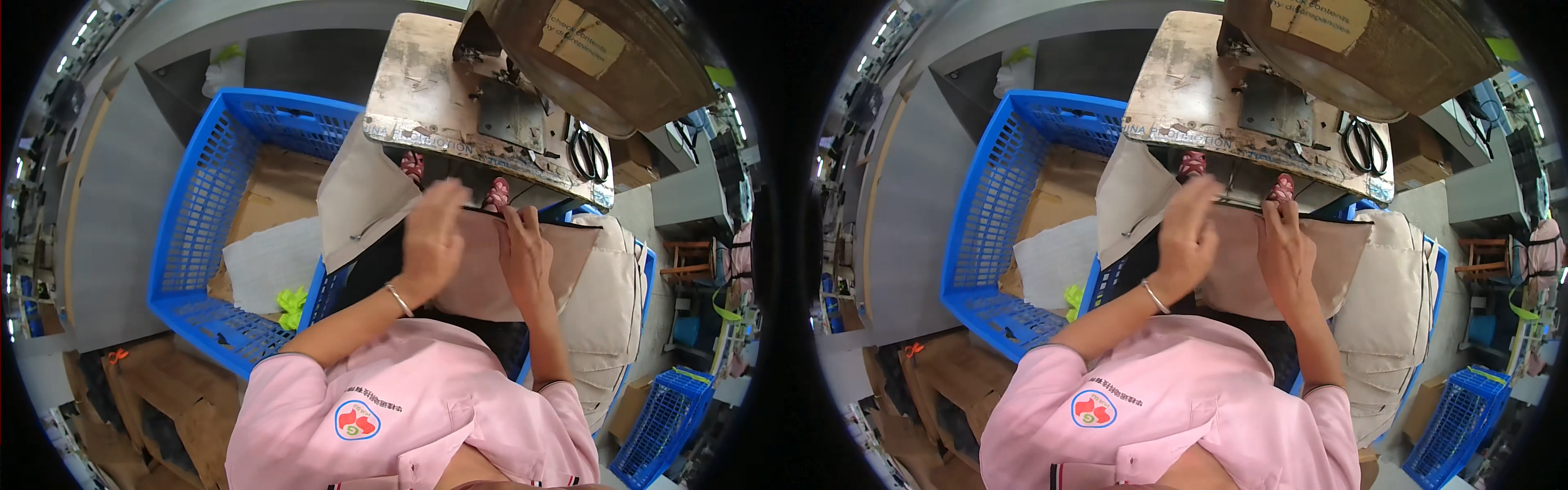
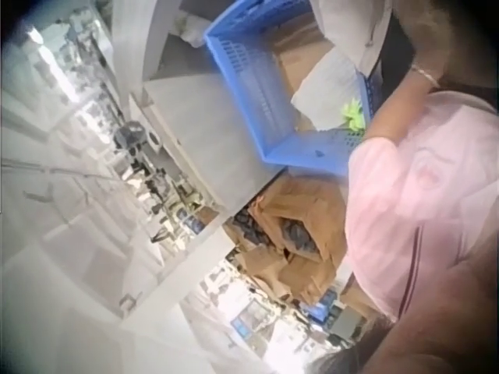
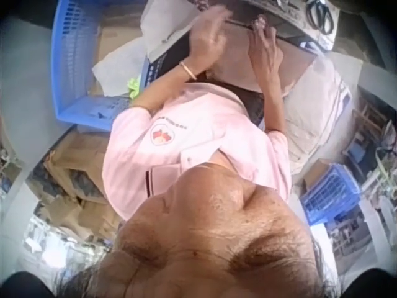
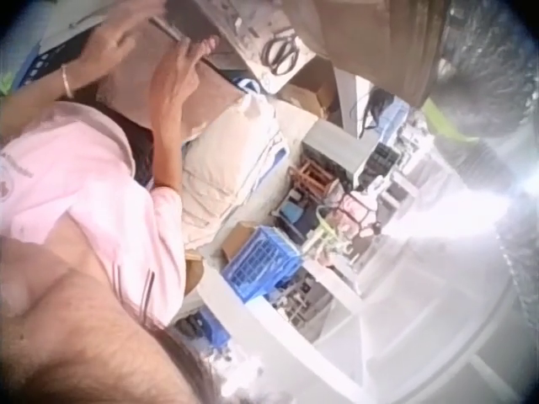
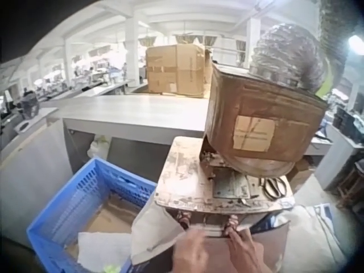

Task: The person is assembling or preparing components of a bag using a sewing machine and manual manipulation.

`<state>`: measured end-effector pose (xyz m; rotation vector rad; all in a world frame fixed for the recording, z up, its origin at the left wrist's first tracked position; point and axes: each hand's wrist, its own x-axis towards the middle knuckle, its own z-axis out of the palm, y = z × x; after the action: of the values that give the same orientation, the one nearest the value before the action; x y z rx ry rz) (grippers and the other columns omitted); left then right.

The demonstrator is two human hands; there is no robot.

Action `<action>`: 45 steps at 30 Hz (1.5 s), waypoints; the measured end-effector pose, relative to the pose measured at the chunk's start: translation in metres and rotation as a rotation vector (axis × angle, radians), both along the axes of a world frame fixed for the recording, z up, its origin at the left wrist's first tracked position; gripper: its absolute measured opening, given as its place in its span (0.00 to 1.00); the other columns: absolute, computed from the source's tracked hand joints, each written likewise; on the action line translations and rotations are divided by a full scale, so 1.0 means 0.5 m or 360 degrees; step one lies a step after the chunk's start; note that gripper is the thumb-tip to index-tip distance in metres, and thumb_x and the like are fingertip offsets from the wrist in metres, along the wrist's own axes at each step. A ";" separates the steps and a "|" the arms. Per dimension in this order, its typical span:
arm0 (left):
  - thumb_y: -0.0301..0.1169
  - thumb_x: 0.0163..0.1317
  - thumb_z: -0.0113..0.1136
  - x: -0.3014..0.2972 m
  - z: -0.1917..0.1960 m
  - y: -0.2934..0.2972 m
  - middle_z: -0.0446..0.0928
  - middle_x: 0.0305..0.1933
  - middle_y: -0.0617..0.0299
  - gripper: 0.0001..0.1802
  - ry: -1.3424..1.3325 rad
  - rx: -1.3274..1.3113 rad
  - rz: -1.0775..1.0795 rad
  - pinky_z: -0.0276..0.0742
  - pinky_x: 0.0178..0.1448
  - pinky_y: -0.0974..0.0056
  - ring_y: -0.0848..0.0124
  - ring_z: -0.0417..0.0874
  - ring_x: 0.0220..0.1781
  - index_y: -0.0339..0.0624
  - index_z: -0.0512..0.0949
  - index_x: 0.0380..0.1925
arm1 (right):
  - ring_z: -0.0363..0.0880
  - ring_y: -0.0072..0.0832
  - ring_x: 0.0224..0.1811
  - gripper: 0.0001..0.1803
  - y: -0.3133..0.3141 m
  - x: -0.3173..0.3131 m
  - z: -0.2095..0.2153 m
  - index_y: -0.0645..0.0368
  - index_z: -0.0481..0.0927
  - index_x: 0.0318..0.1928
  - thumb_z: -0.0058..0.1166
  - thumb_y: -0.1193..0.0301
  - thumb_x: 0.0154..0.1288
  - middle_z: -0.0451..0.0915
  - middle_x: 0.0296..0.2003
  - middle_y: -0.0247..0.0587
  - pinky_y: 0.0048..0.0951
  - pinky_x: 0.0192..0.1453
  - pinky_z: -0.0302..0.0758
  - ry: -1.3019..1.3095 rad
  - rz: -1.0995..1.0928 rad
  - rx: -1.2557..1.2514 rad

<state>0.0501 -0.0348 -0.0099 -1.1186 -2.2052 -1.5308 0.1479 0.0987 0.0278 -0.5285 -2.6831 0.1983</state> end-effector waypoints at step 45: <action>0.44 0.28 0.88 -0.356 0.331 0.281 0.80 0.58 0.55 0.48 -0.0860 -0.1179 -0.1269 0.74 0.66 0.62 0.63 0.78 0.60 0.42 0.79 0.55 | 0.77 0.32 0.30 0.12 0.396 -0.029 0.186 0.56 0.86 0.46 0.61 0.66 0.65 0.75 0.27 0.39 0.32 0.37 0.72 0.0308 -0.0159 -0.0210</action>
<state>-0.1279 0.1058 0.1556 -2.2345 -3.0473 -1.3662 0.1337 0.2965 0.1207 -0.6474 -2.4607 0.3798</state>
